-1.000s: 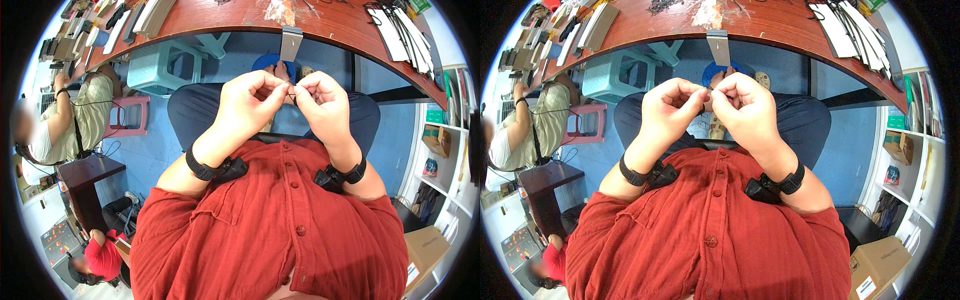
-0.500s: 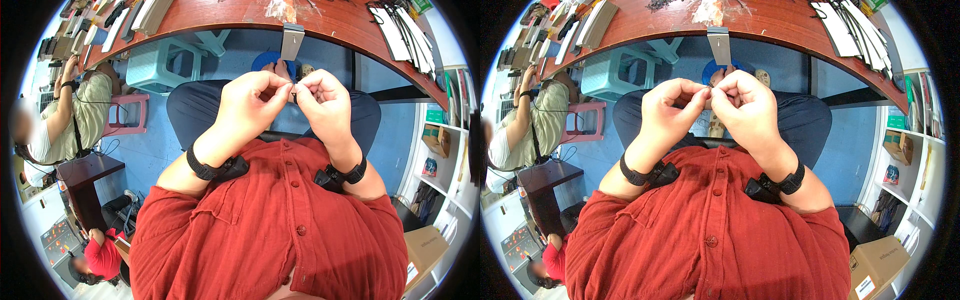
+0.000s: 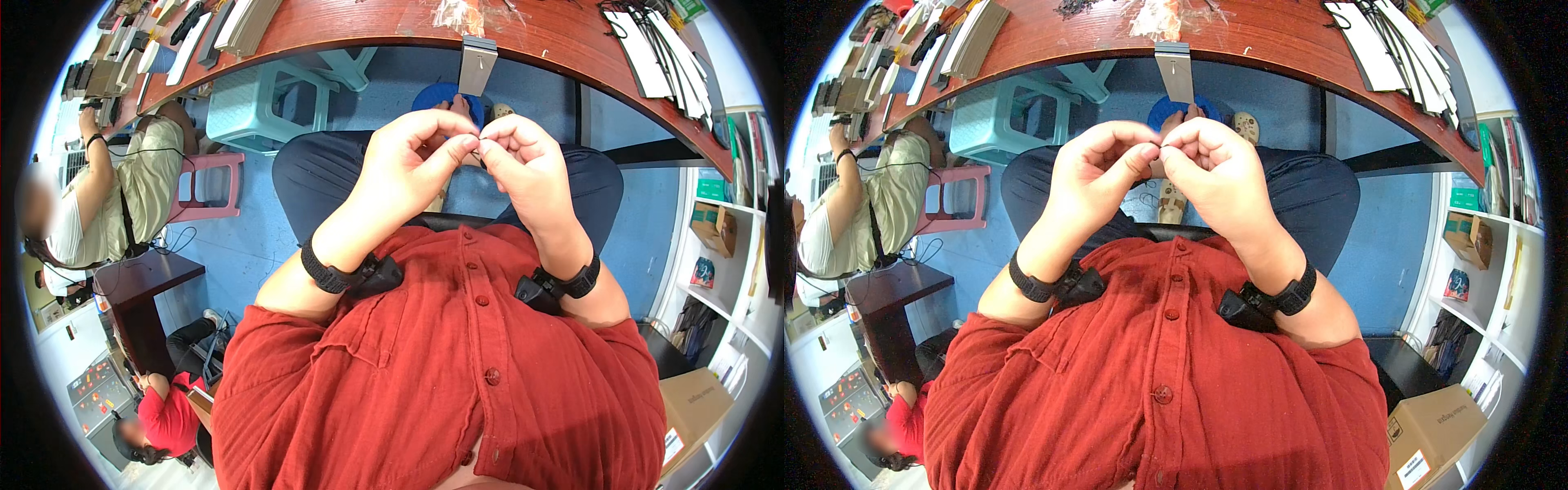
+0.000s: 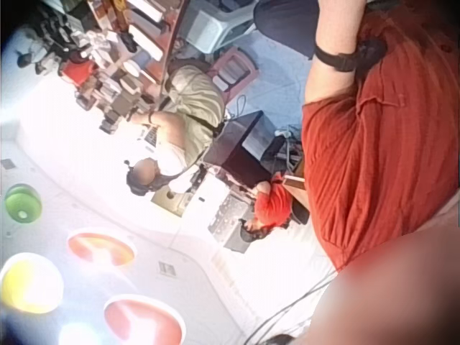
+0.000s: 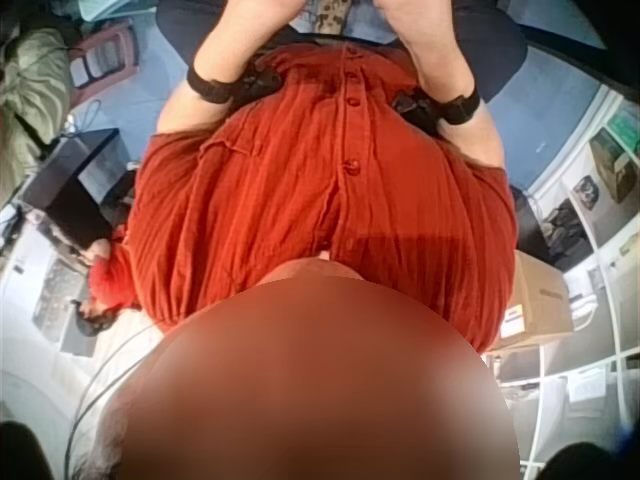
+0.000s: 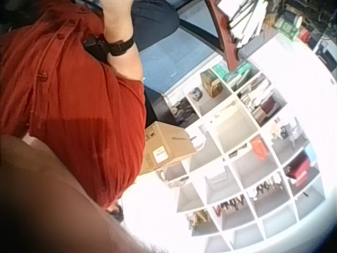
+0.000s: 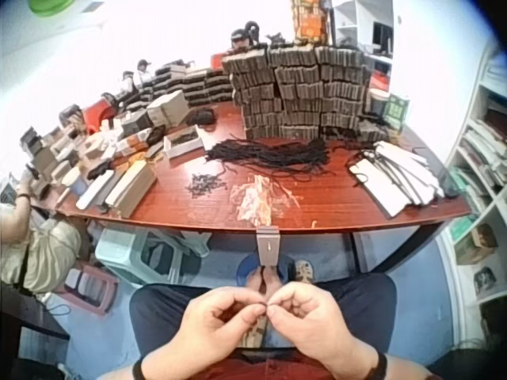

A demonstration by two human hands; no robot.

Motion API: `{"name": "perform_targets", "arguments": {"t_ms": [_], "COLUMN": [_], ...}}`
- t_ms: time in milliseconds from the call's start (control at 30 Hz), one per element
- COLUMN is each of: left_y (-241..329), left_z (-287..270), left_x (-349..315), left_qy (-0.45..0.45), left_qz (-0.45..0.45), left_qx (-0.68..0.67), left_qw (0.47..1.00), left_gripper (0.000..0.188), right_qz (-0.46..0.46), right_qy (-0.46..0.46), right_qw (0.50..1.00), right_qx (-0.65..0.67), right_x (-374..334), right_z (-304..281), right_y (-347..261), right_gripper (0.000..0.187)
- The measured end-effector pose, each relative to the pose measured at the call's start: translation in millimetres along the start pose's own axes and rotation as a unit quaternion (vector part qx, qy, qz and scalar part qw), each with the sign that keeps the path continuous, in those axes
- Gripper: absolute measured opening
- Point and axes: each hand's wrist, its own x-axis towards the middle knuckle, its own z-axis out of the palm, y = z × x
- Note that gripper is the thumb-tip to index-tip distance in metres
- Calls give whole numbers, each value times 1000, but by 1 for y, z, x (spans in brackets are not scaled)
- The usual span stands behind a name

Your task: The recorder is threading black string through small cardboard hangtags and knotting them.

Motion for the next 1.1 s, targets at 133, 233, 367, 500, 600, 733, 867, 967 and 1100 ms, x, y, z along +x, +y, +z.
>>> {"name": "perform_targets", "arguments": {"t_ms": [133,233,367,500,600,733,867,967,1100], "left_y": [0,0,-6,-15,-19,-19,-17,-19,-26], "left_z": [-3,-2,3,3,2,-8,-15,-16,-20], "left_x": [1,0,4,9,10,13,15,15,13], "left_qy": [-20,-8,-14,41,55,44,-107,-200,-242], "left_qz": [-7,-17,-38,49,-8,-69,72,56,-37], "left_qx": [24,-15,-167,-53,-129,-84,195,119,-86], "left_qw": [999,1000,985,997,990,993,972,971,966], "left_gripper": [10,14,17,12,11,9,7,7,9], "right_qz": [6,-12,8,28,56,-136,-310,-235,24], "right_qy": [1,0,-7,13,6,-23,-78,-145,-167], "right_qw": [1000,1000,999,998,998,914,840,857,985], "right_qx": [-16,-24,32,52,-4,-381,-438,-435,-17], "right_x": [-1,0,1,2,2,4,16,24,22], "right_z": [1,-1,0,6,6,-1,-11,-14,-18], "right_y": [1,0,1,7,4,-12,-25,-18,3], "right_gripper": [3,3,5,10,10,6,4,3,6]}}
